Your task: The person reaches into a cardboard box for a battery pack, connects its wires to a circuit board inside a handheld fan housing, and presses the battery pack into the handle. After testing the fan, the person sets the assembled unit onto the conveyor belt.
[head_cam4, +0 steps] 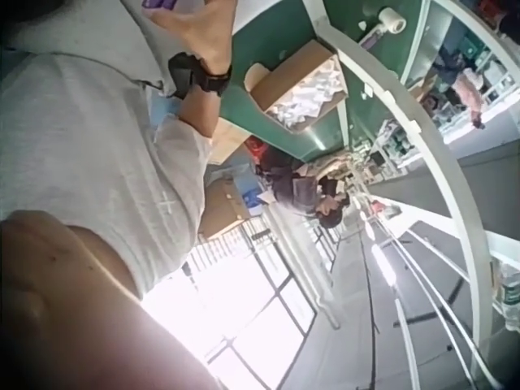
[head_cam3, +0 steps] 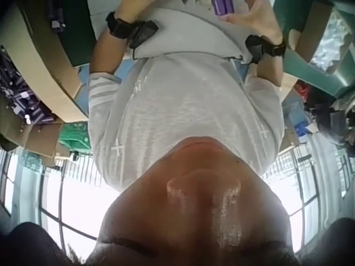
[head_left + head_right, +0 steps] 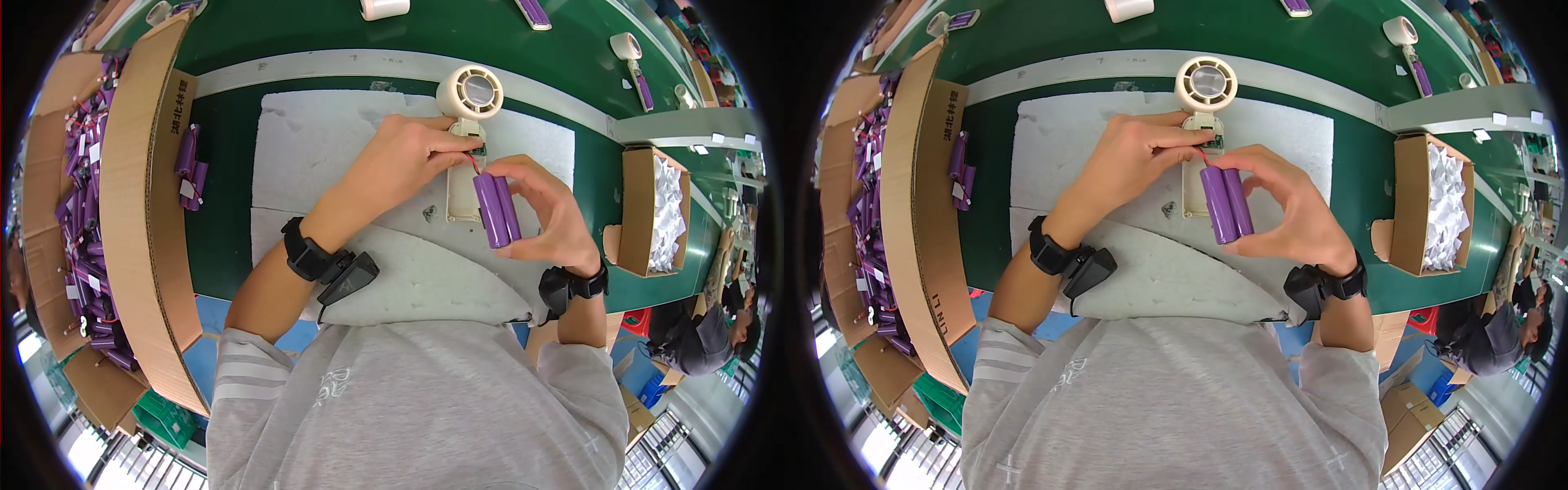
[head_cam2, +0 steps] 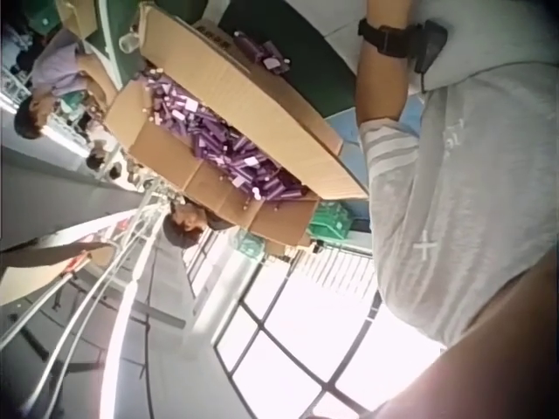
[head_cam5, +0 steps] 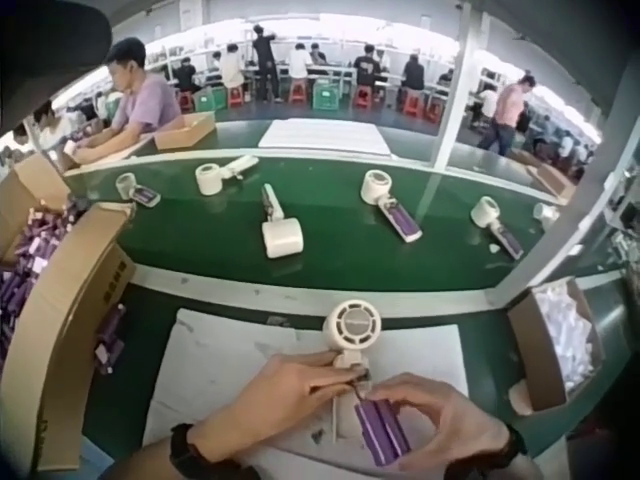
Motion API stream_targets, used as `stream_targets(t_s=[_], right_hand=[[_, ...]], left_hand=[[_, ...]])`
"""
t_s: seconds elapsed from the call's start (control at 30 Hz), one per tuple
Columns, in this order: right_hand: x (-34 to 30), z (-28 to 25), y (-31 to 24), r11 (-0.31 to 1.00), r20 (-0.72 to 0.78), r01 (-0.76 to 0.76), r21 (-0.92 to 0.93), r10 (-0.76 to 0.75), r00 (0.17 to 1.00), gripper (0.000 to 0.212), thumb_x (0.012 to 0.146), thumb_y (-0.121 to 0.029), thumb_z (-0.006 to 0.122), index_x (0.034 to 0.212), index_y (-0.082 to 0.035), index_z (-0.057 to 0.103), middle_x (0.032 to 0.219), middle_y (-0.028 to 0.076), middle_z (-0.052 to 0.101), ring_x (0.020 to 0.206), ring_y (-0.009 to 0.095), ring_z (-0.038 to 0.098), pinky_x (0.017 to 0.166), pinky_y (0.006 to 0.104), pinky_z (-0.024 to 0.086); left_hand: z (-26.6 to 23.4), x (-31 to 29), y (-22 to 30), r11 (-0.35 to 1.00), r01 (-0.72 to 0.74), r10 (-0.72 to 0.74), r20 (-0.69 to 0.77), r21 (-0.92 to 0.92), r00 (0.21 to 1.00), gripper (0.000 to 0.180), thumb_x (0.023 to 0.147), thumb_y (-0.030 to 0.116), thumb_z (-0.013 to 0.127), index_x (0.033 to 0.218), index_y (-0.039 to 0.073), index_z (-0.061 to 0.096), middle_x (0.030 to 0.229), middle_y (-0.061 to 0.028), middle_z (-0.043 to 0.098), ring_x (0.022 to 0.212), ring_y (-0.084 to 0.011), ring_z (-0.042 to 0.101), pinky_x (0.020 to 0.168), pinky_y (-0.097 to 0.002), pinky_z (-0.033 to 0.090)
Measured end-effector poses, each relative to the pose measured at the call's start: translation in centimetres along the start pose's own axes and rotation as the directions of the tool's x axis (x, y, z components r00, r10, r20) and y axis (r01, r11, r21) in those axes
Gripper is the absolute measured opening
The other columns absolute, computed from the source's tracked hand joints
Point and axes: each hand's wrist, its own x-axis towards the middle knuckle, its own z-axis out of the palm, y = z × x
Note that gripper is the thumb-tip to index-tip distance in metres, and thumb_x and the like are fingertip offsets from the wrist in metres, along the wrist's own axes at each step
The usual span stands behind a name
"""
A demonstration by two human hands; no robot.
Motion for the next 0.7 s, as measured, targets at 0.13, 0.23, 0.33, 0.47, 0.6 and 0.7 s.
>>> stream_targets(t_s=[0.13, 0.23, 0.33, 0.47, 0.6, 0.7], right_hand=[[0.1, 1.1, 0.6, 0.987, -0.082, -0.031, -0.159, 0.018, 0.996, 0.075, 0.052, -0.005, 0.083, 0.121, -0.005, 0.054, 0.119, 0.007, 0.057, 0.106, 0.020, 0.055, 0.088, 0.0319, 0.047], [0.5, 2.2, 1.3, 0.911, -0.103, 0.075, -0.404, -0.127, 0.987, 0.068, 0.055, -0.006, 0.084, 0.117, -0.005, 0.056, 0.121, 0.008, 0.057, 0.104, 0.022, 0.056, 0.085, 0.0322, 0.049], [0.6, 2.6, 1.4, 0.893, -0.118, 0.084, -0.441, -0.151, 0.981, 0.066, 0.057, -0.006, 0.084, 0.118, -0.006, 0.057, 0.122, 0.009, 0.057, 0.103, 0.024, 0.057, 0.085, 0.0330, 0.050], [0.5, 3.2, 1.3, 0.863, -0.159, 0.107, -0.493, -0.210, 0.965, 0.060, 0.058, -0.005, 0.084, 0.113, -0.005, 0.061, 0.122, 0.010, 0.058, 0.101, 0.025, 0.058, 0.084, 0.0346, 0.052], [0.3, 3.3, 1.2, 0.836, -0.180, 0.099, -0.539, -0.230, 0.956, 0.051, 0.059, -0.006, 0.084, 0.106, -0.005, 0.065, 0.122, 0.011, 0.058, 0.099, 0.024, 0.060, 0.084, 0.0350, 0.054], [0.2, 3.5, 1.3, 0.814, -0.189, 0.100, -0.573, -0.249, 0.950, 0.047, 0.059, -0.006, 0.085, 0.102, -0.004, 0.067, 0.122, 0.012, 0.058, 0.098, 0.023, 0.061, 0.083, 0.0350, 0.054]], left_hand=[[-0.6, 0.1, -0.1, 1.000, -0.007, 0.006, 0.069, 0.019, 0.998, 0.023, 0.080, 0.010, 0.070, 0.102, 0.008, 0.072, 0.097, -0.0158, 0.069, 0.078, -0.0318, 0.067, 0.069, -0.0352, 0.054], [-0.6, 0.2, -0.5, 0.997, -0.079, 0.078, 0.081, 0.011, 0.994, 0.025, 0.081, 0.007, 0.067, 0.106, 0.008, 0.071, 0.098, -0.0189, 0.067, 0.082, -0.0342, 0.067, 0.072, -0.0370, 0.054], [-0.8, 0.1, -0.4, 0.997, -0.079, 0.078, 0.089, 0.003, 0.993, 0.026, 0.082, 0.006, 0.066, 0.108, 0.008, 0.070, 0.097, -0.0202, 0.067, 0.082, -0.0356, 0.066, 0.074, -0.0377, 0.054], [-1.1, 0.2, 0.0, 0.999, -0.045, 0.046, 0.110, -0.011, 0.993, 0.027, 0.083, 0.004, 0.065, 0.109, 0.008, 0.070, 0.097, -0.0216, 0.066, 0.082, -0.0366, 0.066, 0.074, -0.0382, 0.054], [-1.1, 0.1, -0.1, 0.999, -0.034, 0.036, 0.115, -0.019, 0.993, 0.026, 0.083, 0.004, 0.064, 0.108, 0.008, 0.070, 0.098, -0.0222, 0.065, 0.081, -0.0366, 0.065, 0.073, -0.0383, 0.053], [-1.1, 0.0, -0.3, 0.999, -0.040, 0.043, 0.109, -0.029, 0.993, 0.026, 0.084, 0.004, 0.064, 0.109, 0.009, 0.070, 0.098, -0.0220, 0.065, 0.078, -0.0363, 0.065, 0.071, -0.0380, 0.053]])
